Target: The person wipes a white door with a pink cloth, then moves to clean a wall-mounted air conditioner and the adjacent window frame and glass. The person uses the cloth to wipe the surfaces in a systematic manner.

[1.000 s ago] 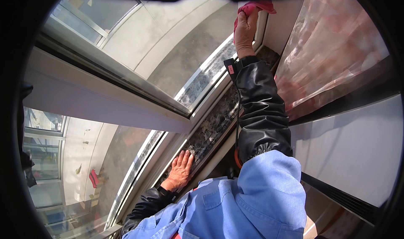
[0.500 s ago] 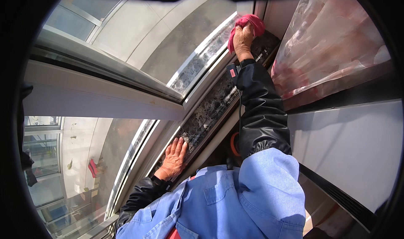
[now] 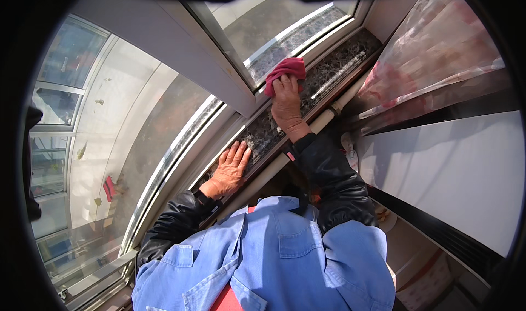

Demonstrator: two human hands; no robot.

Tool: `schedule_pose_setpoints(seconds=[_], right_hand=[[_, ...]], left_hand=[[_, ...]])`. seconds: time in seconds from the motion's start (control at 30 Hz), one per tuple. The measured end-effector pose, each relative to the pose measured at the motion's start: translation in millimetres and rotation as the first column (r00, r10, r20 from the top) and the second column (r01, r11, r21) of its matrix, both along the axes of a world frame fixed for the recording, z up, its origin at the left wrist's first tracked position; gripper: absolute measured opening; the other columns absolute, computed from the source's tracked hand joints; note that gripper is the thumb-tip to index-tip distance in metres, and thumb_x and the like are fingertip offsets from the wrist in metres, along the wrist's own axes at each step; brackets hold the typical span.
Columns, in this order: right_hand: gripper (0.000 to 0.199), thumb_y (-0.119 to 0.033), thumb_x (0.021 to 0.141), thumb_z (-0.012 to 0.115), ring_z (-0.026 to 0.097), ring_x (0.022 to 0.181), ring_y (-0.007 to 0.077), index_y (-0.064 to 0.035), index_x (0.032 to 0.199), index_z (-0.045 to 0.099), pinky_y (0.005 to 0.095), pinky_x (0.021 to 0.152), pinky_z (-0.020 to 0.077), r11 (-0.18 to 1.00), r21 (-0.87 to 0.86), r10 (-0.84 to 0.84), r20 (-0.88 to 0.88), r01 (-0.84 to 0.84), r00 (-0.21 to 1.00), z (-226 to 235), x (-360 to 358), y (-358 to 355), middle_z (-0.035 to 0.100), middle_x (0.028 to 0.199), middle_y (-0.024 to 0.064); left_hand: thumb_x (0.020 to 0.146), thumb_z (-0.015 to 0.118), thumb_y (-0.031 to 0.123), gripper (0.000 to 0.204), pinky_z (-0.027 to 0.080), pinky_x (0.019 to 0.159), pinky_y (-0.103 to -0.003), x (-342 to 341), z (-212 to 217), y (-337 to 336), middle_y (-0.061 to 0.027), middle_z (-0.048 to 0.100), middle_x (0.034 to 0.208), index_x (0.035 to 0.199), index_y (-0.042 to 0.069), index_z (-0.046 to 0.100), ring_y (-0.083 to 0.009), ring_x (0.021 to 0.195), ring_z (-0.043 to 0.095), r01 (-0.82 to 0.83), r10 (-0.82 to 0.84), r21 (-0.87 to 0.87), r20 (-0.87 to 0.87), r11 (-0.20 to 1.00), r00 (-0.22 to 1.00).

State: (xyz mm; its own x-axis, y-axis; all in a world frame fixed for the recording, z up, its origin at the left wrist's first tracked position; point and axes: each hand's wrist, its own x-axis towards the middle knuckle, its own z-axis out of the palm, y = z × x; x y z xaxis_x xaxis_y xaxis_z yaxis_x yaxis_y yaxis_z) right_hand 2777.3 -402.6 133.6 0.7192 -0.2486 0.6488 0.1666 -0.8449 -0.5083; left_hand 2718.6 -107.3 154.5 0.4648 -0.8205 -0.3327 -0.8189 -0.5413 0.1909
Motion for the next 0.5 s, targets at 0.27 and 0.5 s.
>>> schedule_pose_setpoints(seconds=[0.27, 0.5], right_hand=[[0.034, 0.000, 0.098, 0.061, 0.068, 0.108, 0.0199, 0.0049, 0.131, 0.064, 0.0327, 0.099, 0.0559, -0.231, 0.949, 0.545, 0.308, -0.214, 0.780, 100, -76, 12, 0.071, 0.117, 0.0110], [0.032, 0.000, 0.099, 0.058, 0.068, 0.110, 0.0195, 0.0043, 0.130, 0.063, 0.0330, 0.101, 0.0544, -0.288, 0.951, 0.709, 0.293, -0.117, 0.641, 145, -100, 42, 0.071, 0.117, 0.0109]], left_hand=[[0.091, 0.072, 0.034, 0.091, 0.019, 0.125, -0.051, 10, 32, 6, -0.0229, 0.024, 0.166, 0.161, 0.004, 0.023, -0.0386, 0.156, 0.020, -0.055, -0.009, -0.381, -0.165, 0.923, 0.986], [0.096, 0.071, 0.028, 0.088, 0.042, 0.114, -0.040, 12, 92, 24, -0.0187, 0.038, 0.161, 0.164, 0.007, 0.019, -0.0266, 0.145, 0.044, -0.914, -0.345, -0.282, -0.922, 0.294, 0.173]])
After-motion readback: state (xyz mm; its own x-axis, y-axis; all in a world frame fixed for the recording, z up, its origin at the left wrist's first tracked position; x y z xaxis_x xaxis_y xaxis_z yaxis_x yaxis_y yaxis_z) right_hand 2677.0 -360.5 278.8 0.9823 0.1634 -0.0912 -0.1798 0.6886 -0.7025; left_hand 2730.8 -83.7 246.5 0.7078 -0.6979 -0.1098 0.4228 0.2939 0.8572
